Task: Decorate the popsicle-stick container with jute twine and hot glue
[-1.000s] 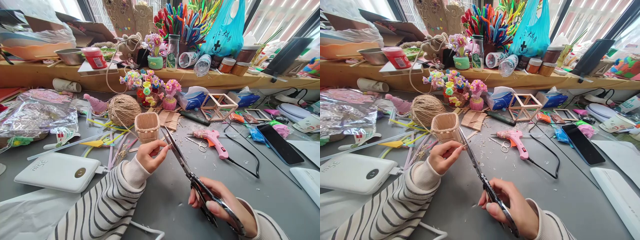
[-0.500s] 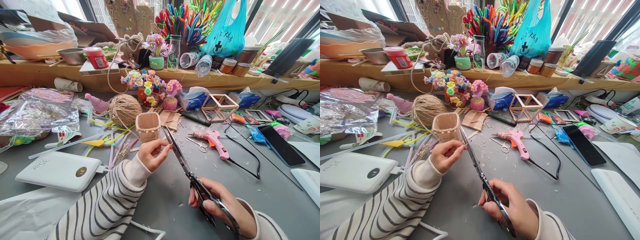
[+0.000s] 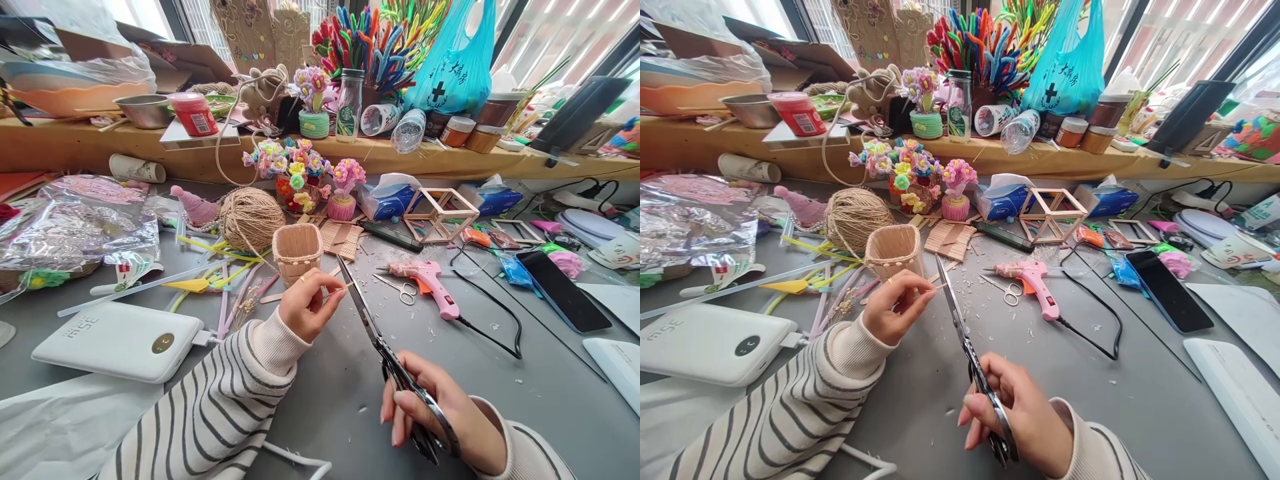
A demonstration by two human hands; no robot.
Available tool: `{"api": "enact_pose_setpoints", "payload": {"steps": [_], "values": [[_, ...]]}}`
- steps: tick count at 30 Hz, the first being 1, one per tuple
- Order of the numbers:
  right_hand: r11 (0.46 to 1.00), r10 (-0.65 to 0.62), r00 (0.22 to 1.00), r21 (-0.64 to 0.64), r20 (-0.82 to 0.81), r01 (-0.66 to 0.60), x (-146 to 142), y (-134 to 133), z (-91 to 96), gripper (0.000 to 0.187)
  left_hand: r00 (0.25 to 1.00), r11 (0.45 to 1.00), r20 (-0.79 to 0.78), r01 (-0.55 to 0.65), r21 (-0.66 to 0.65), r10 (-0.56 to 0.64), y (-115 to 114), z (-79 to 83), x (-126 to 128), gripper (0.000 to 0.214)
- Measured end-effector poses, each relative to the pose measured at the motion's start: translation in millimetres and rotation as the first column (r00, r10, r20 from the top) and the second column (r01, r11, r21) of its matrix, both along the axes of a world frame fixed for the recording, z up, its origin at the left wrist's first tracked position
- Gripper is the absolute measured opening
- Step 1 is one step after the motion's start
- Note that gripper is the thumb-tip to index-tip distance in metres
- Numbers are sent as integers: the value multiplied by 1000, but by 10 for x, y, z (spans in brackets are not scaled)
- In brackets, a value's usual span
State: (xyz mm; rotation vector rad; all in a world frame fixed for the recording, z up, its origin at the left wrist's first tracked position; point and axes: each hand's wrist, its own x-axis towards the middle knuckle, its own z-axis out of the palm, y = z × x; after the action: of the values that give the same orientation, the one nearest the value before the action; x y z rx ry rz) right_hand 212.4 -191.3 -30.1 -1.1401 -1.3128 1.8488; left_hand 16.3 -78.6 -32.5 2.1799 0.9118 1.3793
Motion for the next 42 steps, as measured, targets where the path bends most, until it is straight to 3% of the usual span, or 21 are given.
{"api": "enact_pose_setpoints", "payload": {"steps": [4, 12, 20, 24, 30, 42], "values": [[1000, -16, 999, 26, 47, 15, -10, 6, 16, 41, 999, 997, -11, -45, -68, 44, -5, -27, 18, 16], [998, 7, 999, 62, 33, -9, 7, 1, 32, 57, 996, 993, -20, -84, -82, 83, -4, -73, 10, 9], [998, 48, 998, 43, -32, -46, 41, 12, 37, 77, 999, 974, 52, 0, -225, 12, -10, -81, -2, 16], [995, 72, 997, 77, -20, -70, 46, 20, 77, 77, 999, 980, 24, -17, -197, 22, -23, -40, -5, 16], [985, 54, 998, 165, -14, -51, 74, -10, 58, 62, 998, 990, -38, -62, -130, 58, -33, -15, -13, 16], [995, 37, 992, 89, 121, -48, 87, -2, 50, 72, 1000, 990, -27, -13, -140, 9, -12, 12, -15, 17]]}}
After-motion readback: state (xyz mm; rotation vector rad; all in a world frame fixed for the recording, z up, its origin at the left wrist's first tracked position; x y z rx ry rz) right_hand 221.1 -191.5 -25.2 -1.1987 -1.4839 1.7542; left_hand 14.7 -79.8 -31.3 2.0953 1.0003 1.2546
